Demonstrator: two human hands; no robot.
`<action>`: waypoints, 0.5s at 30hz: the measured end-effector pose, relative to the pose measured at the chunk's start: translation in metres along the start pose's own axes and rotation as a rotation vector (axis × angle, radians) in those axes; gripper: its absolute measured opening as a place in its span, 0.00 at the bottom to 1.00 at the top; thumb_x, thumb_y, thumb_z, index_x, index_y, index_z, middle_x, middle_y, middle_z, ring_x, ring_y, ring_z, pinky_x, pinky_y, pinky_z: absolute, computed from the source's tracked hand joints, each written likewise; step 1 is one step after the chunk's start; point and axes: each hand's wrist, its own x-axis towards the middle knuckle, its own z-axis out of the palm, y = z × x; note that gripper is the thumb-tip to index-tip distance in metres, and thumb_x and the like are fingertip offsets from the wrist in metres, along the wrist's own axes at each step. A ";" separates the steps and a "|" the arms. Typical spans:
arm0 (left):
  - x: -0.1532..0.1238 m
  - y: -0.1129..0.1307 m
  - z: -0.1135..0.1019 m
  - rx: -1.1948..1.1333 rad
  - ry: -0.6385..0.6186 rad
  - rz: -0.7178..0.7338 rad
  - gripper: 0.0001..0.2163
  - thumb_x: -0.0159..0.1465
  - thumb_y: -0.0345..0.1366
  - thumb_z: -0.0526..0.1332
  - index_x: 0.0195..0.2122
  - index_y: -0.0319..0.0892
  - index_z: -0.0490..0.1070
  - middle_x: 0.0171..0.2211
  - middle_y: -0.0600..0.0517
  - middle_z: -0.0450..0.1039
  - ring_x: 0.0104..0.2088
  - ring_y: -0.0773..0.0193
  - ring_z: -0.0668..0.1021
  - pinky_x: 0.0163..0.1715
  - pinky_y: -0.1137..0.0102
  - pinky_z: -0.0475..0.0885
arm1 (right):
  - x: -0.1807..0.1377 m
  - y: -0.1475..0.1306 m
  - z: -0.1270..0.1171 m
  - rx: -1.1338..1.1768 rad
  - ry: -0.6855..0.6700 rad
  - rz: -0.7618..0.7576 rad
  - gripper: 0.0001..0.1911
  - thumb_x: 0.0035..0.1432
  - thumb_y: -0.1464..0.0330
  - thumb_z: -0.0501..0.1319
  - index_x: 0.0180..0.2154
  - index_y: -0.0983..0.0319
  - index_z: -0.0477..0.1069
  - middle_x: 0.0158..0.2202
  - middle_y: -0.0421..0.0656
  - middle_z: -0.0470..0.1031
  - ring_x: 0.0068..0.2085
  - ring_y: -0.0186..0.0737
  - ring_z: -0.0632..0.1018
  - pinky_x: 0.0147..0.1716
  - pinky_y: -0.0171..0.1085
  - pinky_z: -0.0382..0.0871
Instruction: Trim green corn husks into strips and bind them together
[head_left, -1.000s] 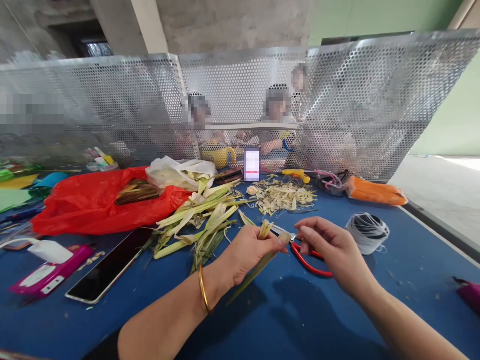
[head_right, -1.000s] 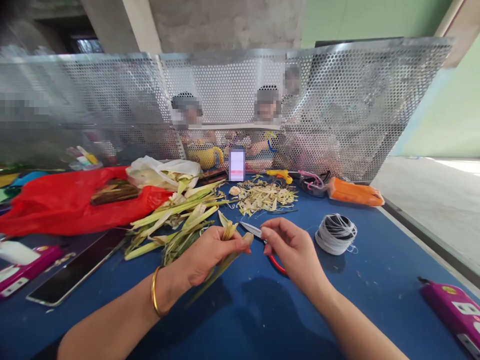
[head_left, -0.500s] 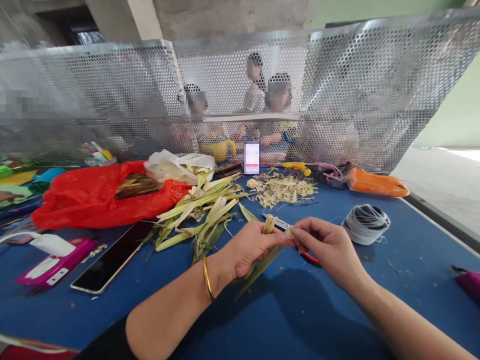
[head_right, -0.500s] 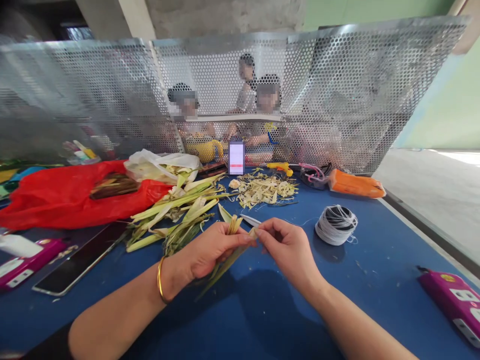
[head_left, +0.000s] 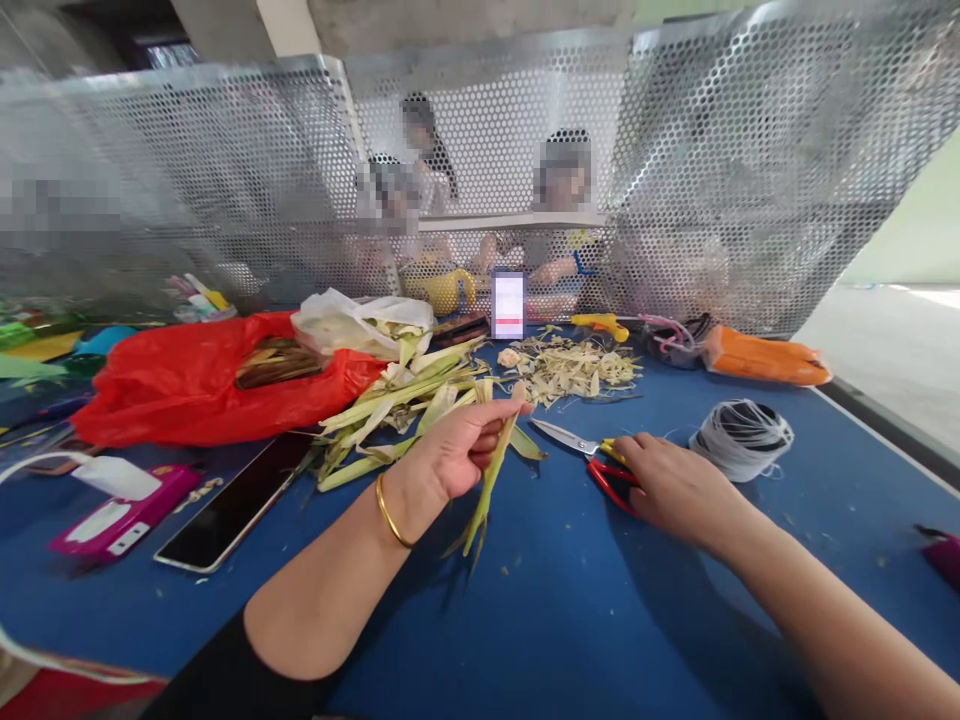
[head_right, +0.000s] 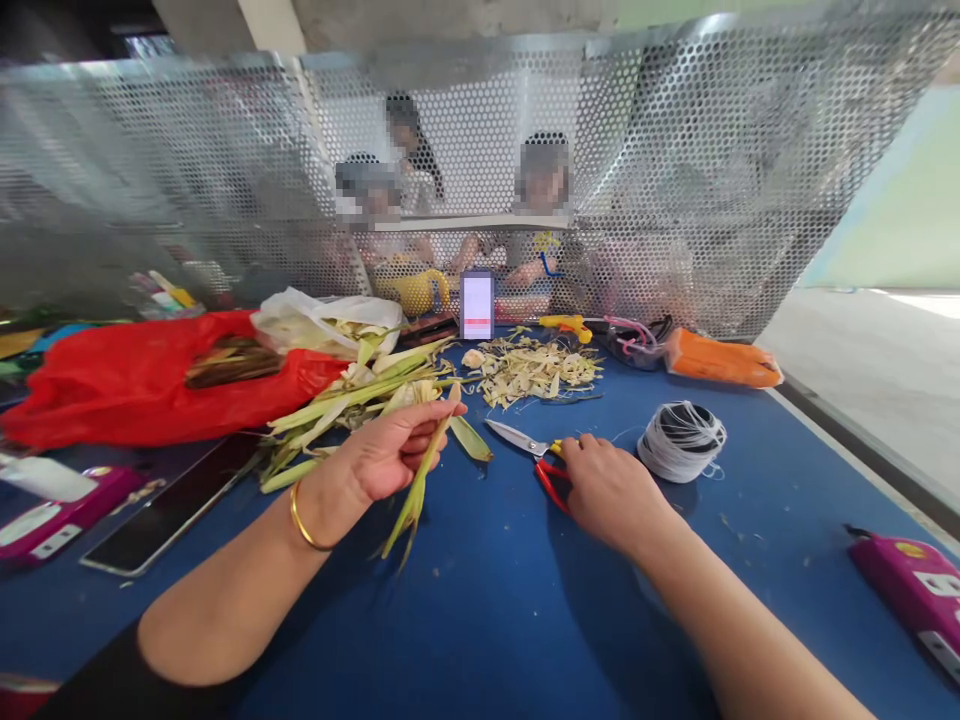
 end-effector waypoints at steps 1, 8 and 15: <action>0.000 0.002 -0.002 -0.005 -0.004 0.022 0.12 0.44 0.37 0.73 0.28 0.38 0.77 0.13 0.62 0.56 0.14 0.78 0.57 0.13 0.79 0.49 | 0.000 -0.001 0.001 0.006 -0.002 -0.003 0.18 0.51 0.78 0.54 0.45 0.66 0.68 0.40 0.52 0.74 0.41 0.49 0.76 0.36 0.39 0.63; -0.020 0.051 -0.034 0.173 0.171 0.609 0.11 0.48 0.40 0.70 0.29 0.38 0.77 0.14 0.62 0.55 0.14 0.78 0.52 0.13 0.77 0.45 | 0.002 -0.003 0.002 -0.010 -0.006 0.017 0.21 0.51 0.78 0.54 0.48 0.65 0.69 0.41 0.51 0.74 0.41 0.50 0.76 0.34 0.39 0.63; -0.023 0.070 -0.063 0.743 0.543 0.896 0.09 0.49 0.39 0.69 0.28 0.40 0.78 0.23 0.53 0.74 0.25 0.67 0.72 0.25 0.74 0.64 | 0.004 0.000 0.010 -0.031 0.016 0.025 0.20 0.52 0.78 0.54 0.47 0.64 0.70 0.40 0.50 0.74 0.40 0.48 0.77 0.34 0.39 0.64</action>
